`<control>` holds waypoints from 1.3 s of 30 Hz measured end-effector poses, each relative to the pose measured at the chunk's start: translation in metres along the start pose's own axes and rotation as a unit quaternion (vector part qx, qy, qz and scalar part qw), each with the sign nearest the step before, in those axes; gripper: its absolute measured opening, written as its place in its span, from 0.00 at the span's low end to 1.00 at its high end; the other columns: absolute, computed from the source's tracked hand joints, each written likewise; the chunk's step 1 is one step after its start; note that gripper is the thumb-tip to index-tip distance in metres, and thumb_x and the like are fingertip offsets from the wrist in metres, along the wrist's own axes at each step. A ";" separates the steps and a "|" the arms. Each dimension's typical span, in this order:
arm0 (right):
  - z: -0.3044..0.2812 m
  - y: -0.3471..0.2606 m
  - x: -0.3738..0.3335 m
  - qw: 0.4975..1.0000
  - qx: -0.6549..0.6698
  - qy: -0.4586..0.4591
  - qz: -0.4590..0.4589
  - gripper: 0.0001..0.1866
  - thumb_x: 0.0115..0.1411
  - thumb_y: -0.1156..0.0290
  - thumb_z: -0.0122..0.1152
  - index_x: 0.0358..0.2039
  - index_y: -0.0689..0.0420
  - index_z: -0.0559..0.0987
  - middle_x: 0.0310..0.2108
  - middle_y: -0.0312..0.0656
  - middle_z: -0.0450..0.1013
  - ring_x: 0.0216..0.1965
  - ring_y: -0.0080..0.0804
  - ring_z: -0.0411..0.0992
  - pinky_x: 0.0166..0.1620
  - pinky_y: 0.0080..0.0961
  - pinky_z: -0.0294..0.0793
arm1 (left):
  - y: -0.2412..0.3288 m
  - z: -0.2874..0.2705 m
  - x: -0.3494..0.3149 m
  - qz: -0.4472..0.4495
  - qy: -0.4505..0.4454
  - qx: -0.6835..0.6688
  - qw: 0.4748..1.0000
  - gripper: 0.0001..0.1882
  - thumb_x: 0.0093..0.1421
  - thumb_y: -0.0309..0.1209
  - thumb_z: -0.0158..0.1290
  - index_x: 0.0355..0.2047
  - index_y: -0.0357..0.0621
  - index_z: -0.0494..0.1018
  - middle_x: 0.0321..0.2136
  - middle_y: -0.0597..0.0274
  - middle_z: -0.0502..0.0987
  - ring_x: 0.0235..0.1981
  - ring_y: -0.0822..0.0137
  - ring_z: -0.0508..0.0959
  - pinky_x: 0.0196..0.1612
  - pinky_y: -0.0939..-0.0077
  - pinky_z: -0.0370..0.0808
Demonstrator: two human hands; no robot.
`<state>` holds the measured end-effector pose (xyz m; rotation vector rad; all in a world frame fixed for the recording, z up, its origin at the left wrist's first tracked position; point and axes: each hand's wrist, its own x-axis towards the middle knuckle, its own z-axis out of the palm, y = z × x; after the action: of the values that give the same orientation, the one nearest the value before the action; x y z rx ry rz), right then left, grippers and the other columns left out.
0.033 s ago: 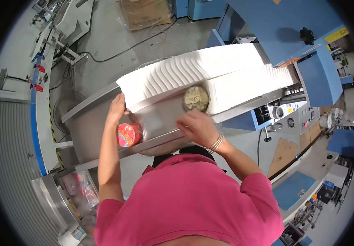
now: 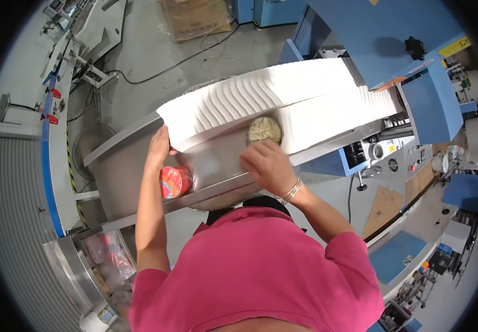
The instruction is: Taking stacks of paper sheets from a machine and placing individual sheets onto a moving conveyor belt.
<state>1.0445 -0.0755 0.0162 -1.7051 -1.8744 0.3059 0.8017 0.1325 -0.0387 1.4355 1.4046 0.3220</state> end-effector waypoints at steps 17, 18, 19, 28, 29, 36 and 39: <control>-0.028 0.057 0.025 0.996 -0.015 0.053 -0.074 0.20 0.49 0.64 0.67 0.43 0.54 0.76 0.46 0.44 0.72 0.45 0.44 0.71 0.48 0.34 0.72 | 0.021 0.032 0.000 0.005 0.084 -0.222 0.971 0.47 0.61 0.57 0.45 0.66 0.36 0.40 0.64 0.48 0.53 0.65 0.57 0.54 0.65 0.67 0.49; -0.039 0.065 0.035 0.990 -0.065 0.083 -0.097 0.17 0.49 0.65 0.67 0.40 0.55 0.77 0.43 0.43 0.73 0.44 0.44 0.71 0.47 0.33 0.73 | 0.027 0.031 -0.006 0.027 0.070 -0.207 0.975 0.49 0.59 0.57 0.49 0.66 0.37 0.40 0.64 0.47 0.53 0.65 0.56 0.53 0.65 0.67 0.49; -0.046 0.077 0.043 0.992 -0.023 0.123 0.016 0.14 0.49 0.69 0.66 0.37 0.56 0.79 0.40 0.42 0.75 0.41 0.43 0.73 0.44 0.32 0.74 | 0.032 0.032 -0.009 0.028 0.069 -0.212 0.974 0.49 0.59 0.57 0.49 0.66 0.37 0.40 0.64 0.47 0.53 0.65 0.56 0.53 0.65 0.67 0.49; -0.100 0.222 0.081 0.908 -0.138 0.244 0.311 0.11 0.53 0.65 0.58 0.34 0.55 0.82 0.32 0.47 0.77 0.35 0.45 0.75 0.41 0.35 0.74 | 0.030 0.033 -0.015 0.021 0.046 -0.156 0.987 0.52 0.54 0.56 0.56 0.66 0.40 0.42 0.63 0.49 0.55 0.65 0.55 0.55 0.64 0.61 0.53; -0.102 0.227 0.082 0.910 -0.138 0.243 0.307 0.11 0.53 0.65 0.58 0.34 0.55 0.82 0.32 0.47 0.77 0.35 0.45 0.75 0.41 0.35 0.74 | 0.033 0.032 -0.017 0.019 0.039 -0.152 0.987 0.52 0.54 0.56 0.56 0.66 0.40 0.42 0.63 0.49 0.55 0.65 0.54 0.55 0.63 0.60 0.53; -0.106 0.249 0.086 0.894 -0.063 0.220 0.384 0.14 0.51 0.59 0.64 0.33 0.55 0.83 0.30 0.45 0.79 0.33 0.41 0.77 0.41 0.29 0.73 | 0.031 0.031 -0.017 0.026 0.033 -0.147 0.988 0.51 0.53 0.56 0.57 0.66 0.40 0.44 0.62 0.49 0.56 0.64 0.55 0.56 0.63 0.60 0.54; -0.107 0.253 0.085 0.897 -0.065 0.222 0.377 0.14 0.51 0.59 0.64 0.33 0.54 0.83 0.29 0.45 0.79 0.33 0.41 0.77 0.41 0.30 0.73 | 0.030 0.028 -0.015 0.031 0.018 -0.161 0.986 0.51 0.53 0.55 0.57 0.66 0.40 0.45 0.62 0.50 0.56 0.64 0.55 0.56 0.63 0.61 0.54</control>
<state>1.3132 0.0241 -0.0100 -2.3063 -0.8683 0.0646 0.8370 0.1137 -0.0195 1.2123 1.2715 0.5887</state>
